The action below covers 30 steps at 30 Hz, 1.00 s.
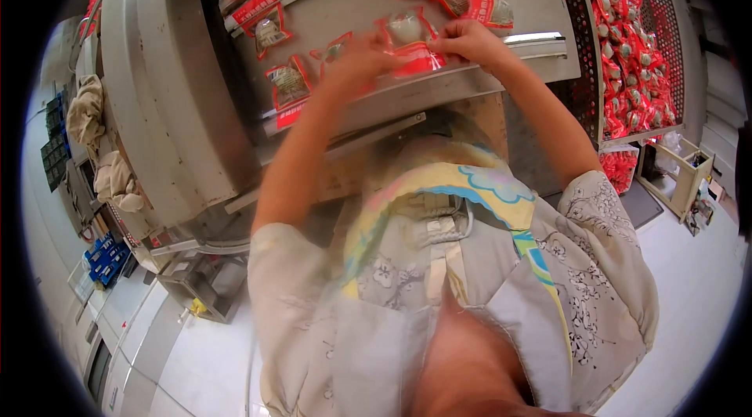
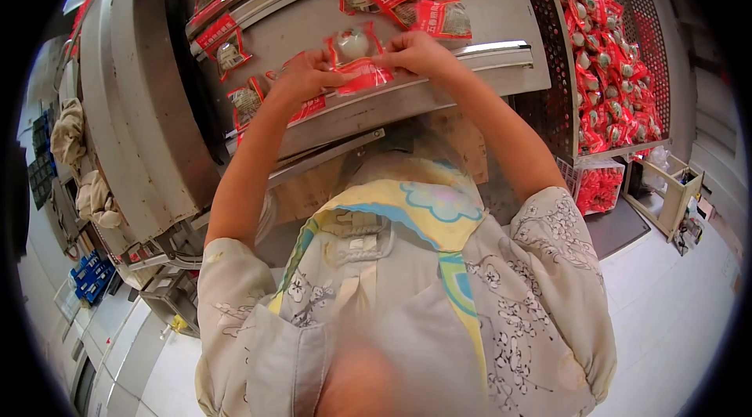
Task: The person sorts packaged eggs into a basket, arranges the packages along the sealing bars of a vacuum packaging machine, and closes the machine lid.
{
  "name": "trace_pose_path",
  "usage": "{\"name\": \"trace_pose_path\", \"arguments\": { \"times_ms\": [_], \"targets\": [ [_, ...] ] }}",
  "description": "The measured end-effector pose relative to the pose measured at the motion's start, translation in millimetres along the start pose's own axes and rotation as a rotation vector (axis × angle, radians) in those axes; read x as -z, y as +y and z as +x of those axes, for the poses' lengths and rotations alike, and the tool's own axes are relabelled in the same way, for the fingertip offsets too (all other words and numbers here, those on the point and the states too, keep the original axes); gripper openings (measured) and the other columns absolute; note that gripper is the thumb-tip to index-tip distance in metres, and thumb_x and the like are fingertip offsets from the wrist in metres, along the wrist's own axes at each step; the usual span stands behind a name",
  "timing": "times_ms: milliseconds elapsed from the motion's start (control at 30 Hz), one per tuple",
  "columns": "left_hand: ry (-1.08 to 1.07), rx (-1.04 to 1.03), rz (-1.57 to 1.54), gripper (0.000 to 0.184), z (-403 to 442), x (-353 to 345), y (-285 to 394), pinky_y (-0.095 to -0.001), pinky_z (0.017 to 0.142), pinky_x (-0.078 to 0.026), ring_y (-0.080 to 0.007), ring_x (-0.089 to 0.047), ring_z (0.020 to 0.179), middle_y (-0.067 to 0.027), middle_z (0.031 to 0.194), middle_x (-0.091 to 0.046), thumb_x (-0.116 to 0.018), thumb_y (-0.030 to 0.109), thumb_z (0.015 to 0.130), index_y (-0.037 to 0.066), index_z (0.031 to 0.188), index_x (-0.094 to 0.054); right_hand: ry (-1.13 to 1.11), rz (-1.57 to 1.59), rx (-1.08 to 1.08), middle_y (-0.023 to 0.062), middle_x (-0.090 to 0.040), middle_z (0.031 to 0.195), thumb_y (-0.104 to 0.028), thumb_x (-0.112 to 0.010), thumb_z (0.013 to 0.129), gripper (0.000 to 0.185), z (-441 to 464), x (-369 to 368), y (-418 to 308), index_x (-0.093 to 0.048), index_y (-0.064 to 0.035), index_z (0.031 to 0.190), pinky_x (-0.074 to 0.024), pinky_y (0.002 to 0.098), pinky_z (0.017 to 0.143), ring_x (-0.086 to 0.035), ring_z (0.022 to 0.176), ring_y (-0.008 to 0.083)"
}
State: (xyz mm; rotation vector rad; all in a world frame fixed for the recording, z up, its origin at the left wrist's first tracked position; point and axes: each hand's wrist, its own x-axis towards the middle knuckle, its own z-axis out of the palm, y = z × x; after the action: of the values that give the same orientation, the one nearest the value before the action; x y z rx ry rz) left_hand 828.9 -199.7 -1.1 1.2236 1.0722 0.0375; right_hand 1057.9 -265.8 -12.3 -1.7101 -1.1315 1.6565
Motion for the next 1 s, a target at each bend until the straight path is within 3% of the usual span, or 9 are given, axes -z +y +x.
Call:
{"name": "trace_pose_path", "arguments": {
  "times_ms": [67, 167, 267, 367, 500, 667, 867, 967, 1000],
  "targets": [
    [0.215, -0.132, 0.425, 0.035, -9, 6, 8, -0.033, 0.059, -0.045, -0.0149, -0.062, 0.072, -0.0029, 0.077, -0.066, -0.08, 0.022, 0.071, 0.006, 0.096, -0.062, 0.164, -0.268, 0.201, 0.0042, -0.058, 0.062, -0.028, -0.074, 0.079, 0.03, 6, -7, 2, -0.061, 0.0002, 0.077, -0.0435, 0.0307, 0.054, -0.055, 0.057, 0.0157],
    [0.45, -0.283, 0.77, 0.04, -7, -2, 2, -0.0398, 0.064, -0.047, -0.0268, -0.064, 0.076, -0.0099, 0.079, -0.066, -0.078, 0.025, 0.068, 0.008, 0.1, -0.061, 0.358, -0.504, 0.257, 0.0098, -0.057, 0.062, -0.027, -0.074, 0.077, 0.029, 9, -26, -9, -0.061, -0.0016, 0.076, -0.0439, 0.0328, 0.056, -0.052, 0.056, 0.0199],
    [0.507, -0.195, 0.972, 0.039, -1, -4, -8, -0.0453, 0.07, -0.048, -0.0343, -0.063, 0.083, -0.0112, 0.082, -0.067, -0.075, 0.028, 0.071, 0.01, 0.102, -0.061, 0.35, -0.535, 0.238, 0.0124, -0.061, 0.068, -0.04, -0.074, 0.074, 0.035, 17, -31, -3, -0.064, -0.0061, 0.074, -0.0463, 0.0391, 0.06, -0.06, 0.066, 0.0313],
    [0.458, -0.109, 1.102, 0.044, 3, -1, -11, -0.0455, 0.073, -0.049, -0.033, -0.064, 0.088, -0.01, 0.084, -0.068, -0.075, 0.03, 0.071, 0.01, 0.107, -0.059, 0.246, -0.563, 0.243, 0.012, -0.055, 0.062, -0.029, -0.075, 0.075, 0.032, 23, -28, 5, -0.06, -0.0005, 0.071, -0.042, 0.0356, 0.056, -0.049, 0.056, 0.0215],
    [0.388, -0.145, 0.965, 0.047, -3, 4, -6, -0.0455, 0.075, -0.049, -0.0323, -0.065, 0.088, -0.011, 0.086, -0.069, -0.073, 0.028, 0.073, 0.007, 0.112, -0.057, 0.043, -0.58, 0.08, 0.0115, -0.055, 0.061, -0.028, -0.075, 0.076, 0.031, 20, -16, -4, -0.062, -0.0001, 0.073, -0.041, 0.0357, 0.054, -0.049, 0.055, 0.0187],
    [0.471, -0.085, 0.867, 0.049, 1, 2, -6, -0.0461, 0.076, -0.049, -0.0319, -0.065, 0.089, -0.0126, 0.086, -0.069, -0.071, 0.024, 0.073, 0.003, 0.113, -0.052, 0.089, -0.38, 0.04, 0.0112, -0.056, 0.062, -0.025, -0.074, 0.076, 0.027, 27, -14, 4, -0.064, 0.0, 0.074, -0.0419, 0.0348, 0.055, -0.051, 0.056, 0.0183],
    [0.448, -0.028, 1.029, 0.039, -8, -12, 3, -0.0459, 0.071, -0.049, -0.0353, -0.064, 0.085, -0.0155, 0.085, -0.067, -0.069, 0.021, 0.076, 0.005, 0.106, -0.048, -0.02, -0.589, 0.087, 0.0116, -0.059, 0.065, -0.024, -0.074, 0.075, 0.027, 23, -12, -3, -0.065, 0.0012, 0.077, -0.0439, 0.0345, 0.058, -0.053, 0.059, 0.0194],
    [0.517, -0.261, 0.957, 0.033, -30, -18, 2, -0.0456, 0.067, -0.049, -0.0359, -0.062, 0.083, -0.013, 0.085, -0.063, -0.066, 0.022, 0.079, 0.007, 0.103, -0.05, 0.009, -0.55, 0.048, 0.0128, -0.06, 0.066, -0.024, -0.075, 0.074, 0.027, 22, -11, -3, -0.066, 0.0014, 0.08, -0.0444, 0.0345, 0.059, -0.055, 0.06, 0.0193],
    [0.507, -0.456, 0.931, 0.031, -35, -20, 2, -0.0454, 0.066, -0.049, -0.0352, -0.061, 0.083, -0.0124, 0.085, -0.062, -0.066, 0.023, 0.079, 0.007, 0.101, -0.051, 0.007, -0.546, 0.011, 0.0137, -0.062, 0.069, -0.027, -0.075, 0.073, 0.029, 22, -11, -3, -0.067, -0.0001, 0.082, -0.0458, 0.0351, 0.062, -0.058, 0.065, 0.0212]
  ]
}}
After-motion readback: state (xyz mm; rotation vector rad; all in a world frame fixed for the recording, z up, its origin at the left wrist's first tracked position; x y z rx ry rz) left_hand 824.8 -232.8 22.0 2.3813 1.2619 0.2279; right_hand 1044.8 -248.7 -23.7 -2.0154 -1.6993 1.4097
